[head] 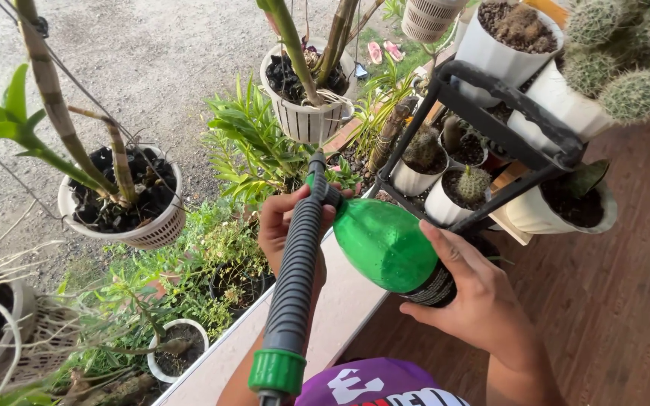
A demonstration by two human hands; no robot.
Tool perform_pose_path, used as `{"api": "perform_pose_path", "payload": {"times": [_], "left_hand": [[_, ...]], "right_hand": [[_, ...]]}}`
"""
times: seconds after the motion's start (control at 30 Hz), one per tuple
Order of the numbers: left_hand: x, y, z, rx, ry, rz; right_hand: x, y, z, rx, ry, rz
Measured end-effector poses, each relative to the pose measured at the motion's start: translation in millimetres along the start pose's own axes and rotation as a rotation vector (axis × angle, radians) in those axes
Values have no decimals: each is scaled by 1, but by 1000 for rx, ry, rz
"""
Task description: Watering hanging orchids and potted cacti using a manual pressure sprayer.
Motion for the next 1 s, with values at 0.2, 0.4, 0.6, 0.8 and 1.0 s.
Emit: {"api": "perform_pose_path", "payload": {"times": [0.2, 0.4, 0.6, 0.8, 1.0], "left_hand": [[-13, -13, 3, 42, 21, 4], [-24, -20, 23, -64, 92, 9], [-26, -23, 35, -101, 135, 24], [-31, -16, 30, -58, 99, -6], [-31, -3, 18, -26, 81, -26]], "right_hand": [[-20, 3, -3, -5, -46, 2], [-40, 6, -12, -26, -106, -1], [-49, 8, -19, -45, -124, -8], [-42, 4, -14, -6, -79, 8], [-33, -2, -9, 29, -27, 32]]}}
Point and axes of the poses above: each hand's wrist, its own x-axis away from the middle knuckle, its own y-axis out of the palm, z = x × y, the point moved 5 cm from there along -x, towards the middle knuckle, and after that the axes turned 10 degrees about -z, right-handed, at the moved point
